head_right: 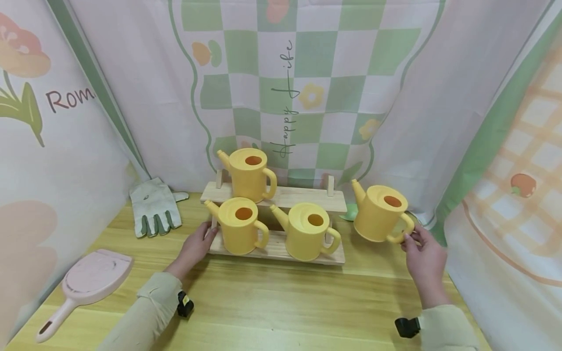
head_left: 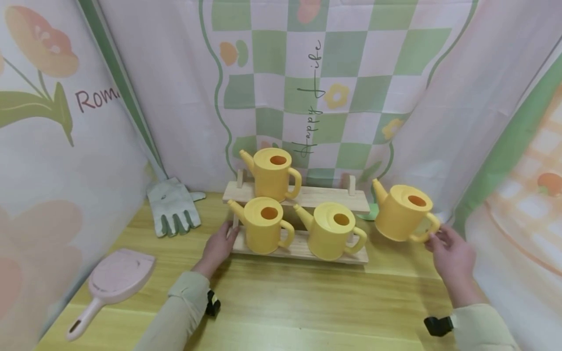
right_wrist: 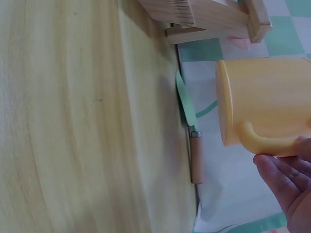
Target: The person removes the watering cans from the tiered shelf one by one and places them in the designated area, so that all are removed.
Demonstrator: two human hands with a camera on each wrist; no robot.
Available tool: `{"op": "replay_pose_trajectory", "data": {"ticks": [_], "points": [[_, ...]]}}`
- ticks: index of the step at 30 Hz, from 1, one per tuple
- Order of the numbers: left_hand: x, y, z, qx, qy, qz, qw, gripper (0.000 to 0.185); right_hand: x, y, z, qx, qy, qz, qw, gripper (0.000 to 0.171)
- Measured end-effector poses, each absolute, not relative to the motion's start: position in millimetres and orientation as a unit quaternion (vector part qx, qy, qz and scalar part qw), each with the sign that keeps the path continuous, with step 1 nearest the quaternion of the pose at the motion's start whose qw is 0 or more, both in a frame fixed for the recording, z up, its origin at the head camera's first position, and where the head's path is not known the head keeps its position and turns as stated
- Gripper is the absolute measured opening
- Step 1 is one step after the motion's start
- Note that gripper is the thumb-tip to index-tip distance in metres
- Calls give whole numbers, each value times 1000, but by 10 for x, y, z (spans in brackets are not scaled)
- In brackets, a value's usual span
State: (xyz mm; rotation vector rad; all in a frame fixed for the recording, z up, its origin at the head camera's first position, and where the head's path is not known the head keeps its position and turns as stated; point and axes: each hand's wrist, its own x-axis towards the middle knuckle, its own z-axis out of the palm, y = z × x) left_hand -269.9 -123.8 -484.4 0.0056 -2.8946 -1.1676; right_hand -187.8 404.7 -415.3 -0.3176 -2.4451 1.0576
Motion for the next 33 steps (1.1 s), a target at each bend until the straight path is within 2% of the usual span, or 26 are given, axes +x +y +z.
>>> {"op": "replay_pose_trajectory", "data": {"ticks": [10, 33], "points": [[-2715, -1236, -4861, 8, -926, -377, 3, 54, -1983, 3914, -4324, -99, -864, 442, 219, 35], [-2713, -1250, -4858, 6, -924, -383, 6, 53, -2175, 3738, -4606, -116, -885, 398, 210, 37]]}}
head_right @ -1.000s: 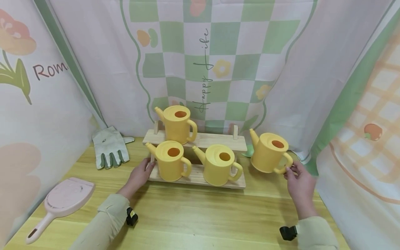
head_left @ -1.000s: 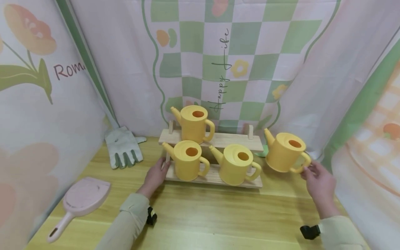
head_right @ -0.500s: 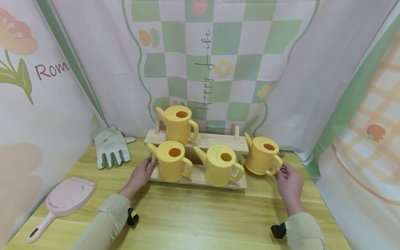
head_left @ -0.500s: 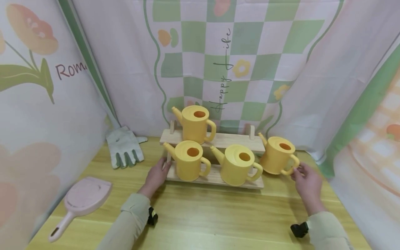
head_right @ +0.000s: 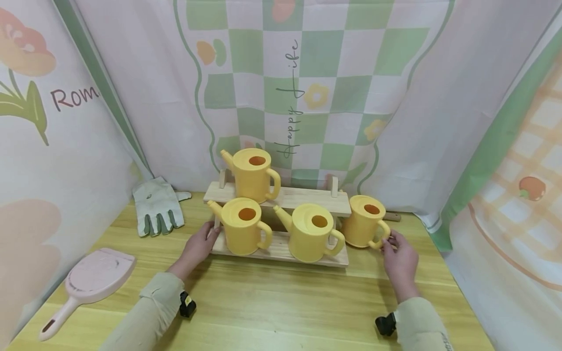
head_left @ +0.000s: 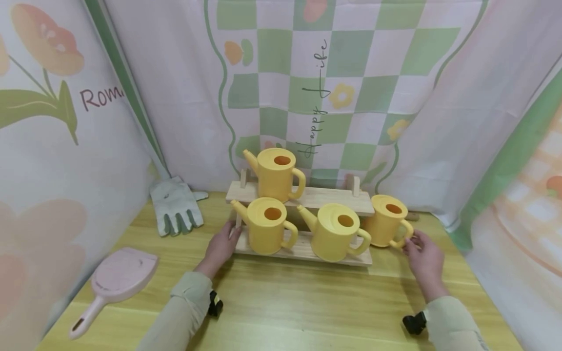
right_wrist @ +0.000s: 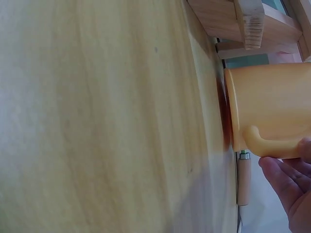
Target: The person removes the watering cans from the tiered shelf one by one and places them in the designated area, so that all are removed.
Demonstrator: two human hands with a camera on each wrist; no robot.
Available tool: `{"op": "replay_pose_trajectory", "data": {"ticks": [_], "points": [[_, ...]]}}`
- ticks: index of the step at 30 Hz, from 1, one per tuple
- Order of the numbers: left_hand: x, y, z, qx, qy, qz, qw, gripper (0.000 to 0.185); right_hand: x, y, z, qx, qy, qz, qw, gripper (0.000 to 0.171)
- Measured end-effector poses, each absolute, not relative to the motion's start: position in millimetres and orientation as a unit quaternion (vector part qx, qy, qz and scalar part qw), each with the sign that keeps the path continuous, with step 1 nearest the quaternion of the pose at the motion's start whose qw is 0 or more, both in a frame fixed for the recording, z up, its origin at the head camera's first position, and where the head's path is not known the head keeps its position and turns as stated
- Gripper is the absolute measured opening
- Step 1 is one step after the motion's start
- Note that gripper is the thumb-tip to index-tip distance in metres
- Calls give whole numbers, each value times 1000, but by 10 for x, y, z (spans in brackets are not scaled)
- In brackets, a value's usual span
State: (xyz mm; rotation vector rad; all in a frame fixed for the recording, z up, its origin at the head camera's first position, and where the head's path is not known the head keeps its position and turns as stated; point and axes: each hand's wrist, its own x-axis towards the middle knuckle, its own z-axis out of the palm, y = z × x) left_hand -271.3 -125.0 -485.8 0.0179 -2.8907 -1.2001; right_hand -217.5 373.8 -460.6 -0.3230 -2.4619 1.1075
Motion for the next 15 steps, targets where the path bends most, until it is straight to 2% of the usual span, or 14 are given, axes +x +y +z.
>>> {"op": "replay_pose_trajectory", "data": {"ticks": [15], "points": [[-2713, -1252, -4867, 6, -923, -384, 6, 52, -2132, 3756, -4599, -107, -903, 378, 175, 42]]}}
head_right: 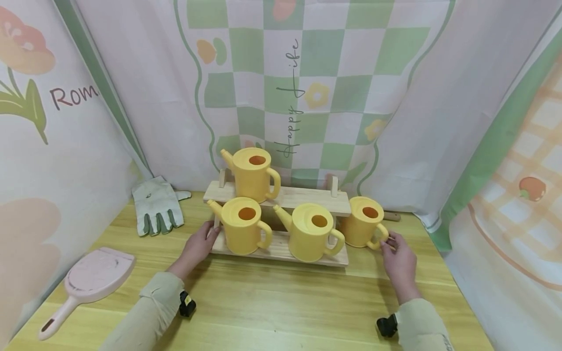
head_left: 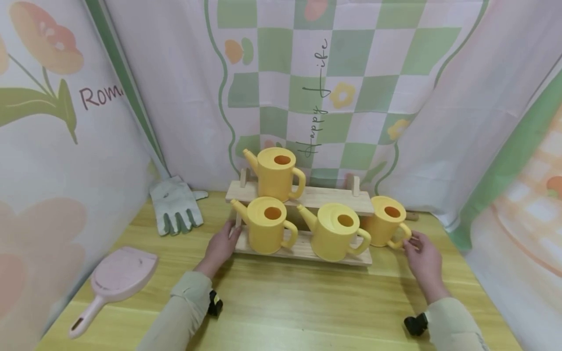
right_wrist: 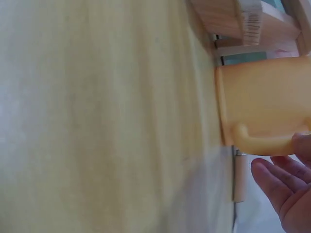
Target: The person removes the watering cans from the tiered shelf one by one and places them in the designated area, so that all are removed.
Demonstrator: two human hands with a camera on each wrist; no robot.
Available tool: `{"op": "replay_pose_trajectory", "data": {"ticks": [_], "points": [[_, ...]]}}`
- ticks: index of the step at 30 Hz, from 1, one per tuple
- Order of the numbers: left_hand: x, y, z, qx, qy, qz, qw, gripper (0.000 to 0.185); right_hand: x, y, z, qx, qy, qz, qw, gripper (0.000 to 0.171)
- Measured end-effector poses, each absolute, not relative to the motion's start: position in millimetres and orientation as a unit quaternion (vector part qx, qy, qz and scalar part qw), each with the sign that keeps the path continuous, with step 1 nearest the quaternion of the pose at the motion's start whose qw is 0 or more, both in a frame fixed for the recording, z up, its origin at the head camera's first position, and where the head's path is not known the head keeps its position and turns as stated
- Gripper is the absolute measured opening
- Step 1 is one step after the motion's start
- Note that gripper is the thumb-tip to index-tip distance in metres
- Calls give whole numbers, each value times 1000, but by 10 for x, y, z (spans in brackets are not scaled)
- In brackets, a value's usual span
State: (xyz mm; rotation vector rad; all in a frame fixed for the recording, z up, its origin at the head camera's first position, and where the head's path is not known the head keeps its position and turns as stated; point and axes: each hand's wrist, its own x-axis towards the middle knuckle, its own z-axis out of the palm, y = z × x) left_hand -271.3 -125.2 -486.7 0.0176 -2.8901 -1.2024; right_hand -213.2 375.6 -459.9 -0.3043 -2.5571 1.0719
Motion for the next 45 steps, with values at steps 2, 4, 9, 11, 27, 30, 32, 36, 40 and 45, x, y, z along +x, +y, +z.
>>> {"op": "replay_pose_trajectory", "data": {"ticks": [2, 4, 9, 11, 27, 30, 32, 36, 40, 45], "points": [[-2714, -1251, -4872, 5, -924, -383, 6, 52, -2117, 3757, -4558, -107, -907, 364, 183, 43], [-2716, -1251, -4877, 6, -924, -382, 7, 52, -2103, 3744, -4488, -106, -907, 360, 190, 45], [-2721, -1245, -4873, 14, -922, -387, 2, 53, -2081, 3657, -4248, -102, -898, 368, 219, 46], [-2725, -1244, -4871, 18, -922, -388, -1, 53, -2080, 3601, -4150, -105, -893, 368, 236, 44], [-2730, -1253, -4876, 15, -923, -385, -2, 59, -2086, 2893, -3484, -3, -866, 413, 282, 39], [-2735, -1250, -4882, 12, -923, -385, 2, 59, -2116, 2769, -3415, 29, -859, 426, 283, 37], [-2738, -1249, -4882, 11, -923, -385, 5, 58, -2144, 2694, -3383, 47, -857, 429, 282, 36], [-2738, -1246, -4883, 14, -922, -386, 4, 57, -2199, 2556, -3334, 74, -855, 437, 271, 34], [-2731, -1241, -4878, 17, -922, -387, 1, 59, -2242, 2423, -3276, 93, -853, 446, 254, 35], [-2725, -1246, -4881, 16, -924, -382, 6, 57, -2296, 2266, -3208, 120, -847, 466, 225, 35]]}}
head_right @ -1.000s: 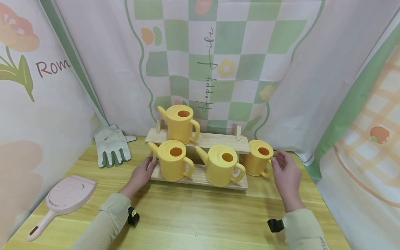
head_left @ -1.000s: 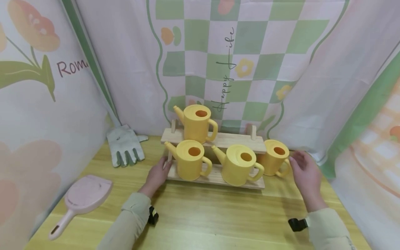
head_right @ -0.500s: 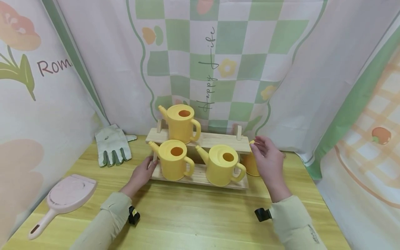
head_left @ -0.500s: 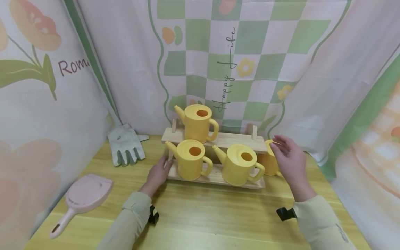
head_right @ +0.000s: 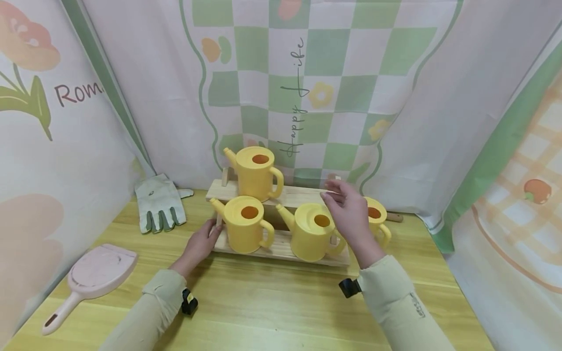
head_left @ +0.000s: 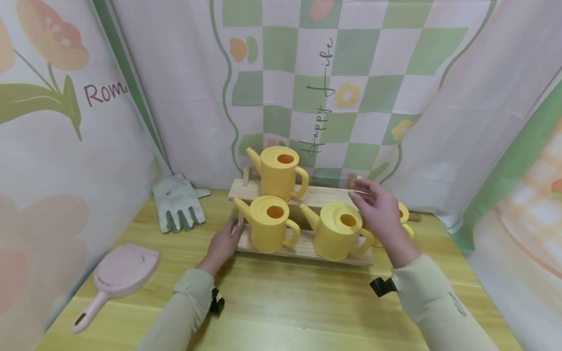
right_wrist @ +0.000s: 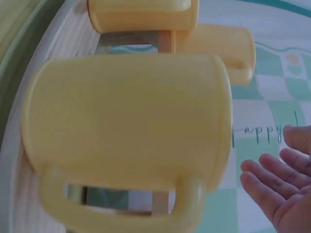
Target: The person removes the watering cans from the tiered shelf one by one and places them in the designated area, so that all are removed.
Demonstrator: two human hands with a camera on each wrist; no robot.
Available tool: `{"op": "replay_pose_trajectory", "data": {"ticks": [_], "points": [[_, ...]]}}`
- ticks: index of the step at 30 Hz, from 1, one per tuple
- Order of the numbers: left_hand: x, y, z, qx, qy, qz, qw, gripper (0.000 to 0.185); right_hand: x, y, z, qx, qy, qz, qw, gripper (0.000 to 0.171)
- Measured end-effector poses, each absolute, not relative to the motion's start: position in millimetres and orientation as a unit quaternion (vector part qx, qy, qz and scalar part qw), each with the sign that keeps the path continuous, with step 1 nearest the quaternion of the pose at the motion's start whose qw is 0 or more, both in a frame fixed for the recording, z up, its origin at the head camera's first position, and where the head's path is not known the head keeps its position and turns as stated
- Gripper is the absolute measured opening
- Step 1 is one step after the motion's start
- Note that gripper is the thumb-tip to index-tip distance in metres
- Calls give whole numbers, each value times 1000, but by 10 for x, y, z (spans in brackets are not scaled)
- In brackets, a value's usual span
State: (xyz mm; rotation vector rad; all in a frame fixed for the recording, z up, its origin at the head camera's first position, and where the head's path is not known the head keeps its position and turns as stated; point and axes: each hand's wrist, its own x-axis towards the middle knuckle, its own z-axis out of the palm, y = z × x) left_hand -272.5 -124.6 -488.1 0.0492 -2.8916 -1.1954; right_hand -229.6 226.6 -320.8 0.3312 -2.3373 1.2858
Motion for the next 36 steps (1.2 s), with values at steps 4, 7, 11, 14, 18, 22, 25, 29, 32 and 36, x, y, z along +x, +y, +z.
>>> {"op": "replay_pose_trajectory", "data": {"ticks": [4, 7, 11, 14, 18, 22, 25, 29, 32, 36], "points": [[-2722, -1246, -4881, 13, -923, -384, 10, 55, -2353, 2159, -3174, 138, -849, 463, 214, 34], [-2723, -1249, -4881, 9, -922, -387, 11, 56, -2396, 2084, -3158, 145, -859, 445, 209, 34], [-2726, -1254, -4881, 11, -922, -387, 10, 57, -2448, 1979, -3126, 152, -866, 437, 192, 34], [-2721, -1256, -4882, 11, -922, -387, 10, 56, -2479, 1896, -3099, 148, -871, 437, 168, 36], [-2711, -1249, -4881, 10, -922, -388, 13, 55, -2522, 1791, -3072, 138, -879, 435, 134, 39], [-2709, -1236, -4883, 13, -922, -386, 15, 56, -2568, 1693, -3064, 135, -885, 430, 112, 40], [-2714, -1233, -4888, 17, -922, -388, 11, 58, -2610, 1620, -3077, 138, -892, 415, 109, 40], [-2725, -1232, -4890, 23, -921, -390, 4, 59, -2657, 1531, -3101, 140, -896, 405, 115, 39], [-2731, -1235, -4892, 25, -920, -391, 0, 59, -2692, 1475, -3114, 135, -895, 406, 123, 38], [-2740, -1238, -4900, 23, -918, -396, 1, 58, -2738, 1420, -3127, 127, -900, 397, 128, 38]]}}
